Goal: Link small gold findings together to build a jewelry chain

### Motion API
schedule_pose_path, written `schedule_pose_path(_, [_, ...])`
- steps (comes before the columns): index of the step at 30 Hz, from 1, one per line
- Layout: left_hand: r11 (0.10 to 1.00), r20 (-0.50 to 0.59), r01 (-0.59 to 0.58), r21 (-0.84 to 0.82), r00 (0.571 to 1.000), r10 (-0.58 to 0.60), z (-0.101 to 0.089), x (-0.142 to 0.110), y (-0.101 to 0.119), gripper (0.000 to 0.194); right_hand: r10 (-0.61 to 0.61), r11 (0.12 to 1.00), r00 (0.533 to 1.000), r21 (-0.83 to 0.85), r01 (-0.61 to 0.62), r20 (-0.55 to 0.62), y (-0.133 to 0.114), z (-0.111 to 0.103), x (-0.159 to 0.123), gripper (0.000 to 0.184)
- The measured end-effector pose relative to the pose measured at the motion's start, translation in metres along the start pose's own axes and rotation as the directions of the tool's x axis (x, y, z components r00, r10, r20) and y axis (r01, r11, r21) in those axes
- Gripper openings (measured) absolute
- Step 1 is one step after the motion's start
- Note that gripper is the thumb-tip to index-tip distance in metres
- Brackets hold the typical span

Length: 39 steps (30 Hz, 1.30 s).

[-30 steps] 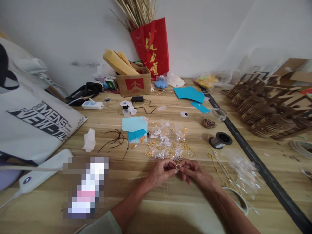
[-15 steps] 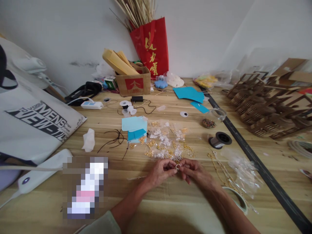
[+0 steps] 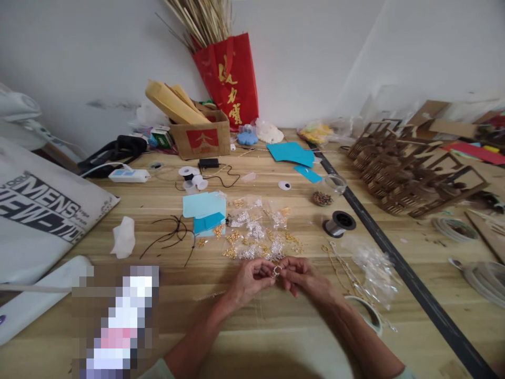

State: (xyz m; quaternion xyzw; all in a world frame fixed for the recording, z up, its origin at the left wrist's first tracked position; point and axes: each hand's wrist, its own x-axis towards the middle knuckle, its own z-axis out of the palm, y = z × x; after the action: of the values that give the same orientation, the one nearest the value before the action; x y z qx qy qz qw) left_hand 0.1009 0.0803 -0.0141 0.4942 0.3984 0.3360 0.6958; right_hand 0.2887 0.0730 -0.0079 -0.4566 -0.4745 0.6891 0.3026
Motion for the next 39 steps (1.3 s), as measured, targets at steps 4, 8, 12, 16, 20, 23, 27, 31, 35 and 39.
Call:
schedule_pose_path(4, [1.0,0.018,-0.01,0.013,1.0,0.01,-0.0003,0.0001,0.0002,0.026,0.01,1.0,1.0,-0.008,-0.01,-0.005,-0.001,-0.0002,-0.0004,0.043])
schedule_pose_path(8, [0.999,0.023,-0.025,0.029,0.999,0.024,-0.0014,0.0001,0.0002,0.023,0.019,1.0,1.0,-0.002,-0.019,-0.013,-0.0031,0.0009,0.0001,0.043])
schedule_pose_path(12, [0.999,0.036,-0.02,0.026,0.999,0.019,-0.0018,0.0002,-0.0006,0.021,0.001,1.0,1.0,0.009,-0.001,-0.015,-0.0033,0.0016,0.0007,0.042])
schedule_pose_path(16, [1.0,0.032,-0.002,0.024,0.999,0.001,-0.0017,0.0006,-0.0018,0.025,0.0,1.0,1.0,0.009,0.0,-0.017,-0.0021,0.0008,0.0009,0.042])
schedule_pose_path(20, [1.0,0.037,0.003,0.023,0.999,-0.004,-0.0016,-0.0001,-0.0003,0.026,0.01,1.0,1.0,0.017,-0.009,-0.022,-0.0003,-0.0002,0.0019,0.043])
schedule_pose_path(23, [1.0,0.044,-0.012,0.028,0.999,0.01,-0.0016,-0.0005,0.0006,0.025,0.008,0.999,1.0,0.032,-0.008,-0.015,0.0005,-0.0005,0.0026,0.042])
schedule_pose_path(27, [0.999,0.055,-0.028,0.034,0.998,0.027,-0.0019,0.0001,-0.0006,0.025,-0.001,0.999,1.0,0.032,0.002,-0.013,0.0015,-0.0012,0.0024,0.041])
schedule_pose_path(31, [0.999,0.051,-0.024,0.032,0.998,0.022,-0.002,0.0002,-0.001,0.024,-0.009,1.0,1.0,0.028,0.009,-0.009,0.0036,-0.002,0.0026,0.04])
schedule_pose_path(35, [0.999,0.041,-0.021,0.035,0.999,0.02,-0.0018,-0.0001,0.0006,0.021,-0.009,1.0,1.0,0.028,0.01,-0.009,0.0058,-0.0025,0.0036,0.039])
schedule_pose_path(39, [0.999,0.032,-0.024,0.038,0.999,0.023,-0.001,-0.0004,0.0031,0.018,-0.012,1.0,1.0,0.029,0.011,0.003,0.0055,-0.0028,0.0034,0.039])
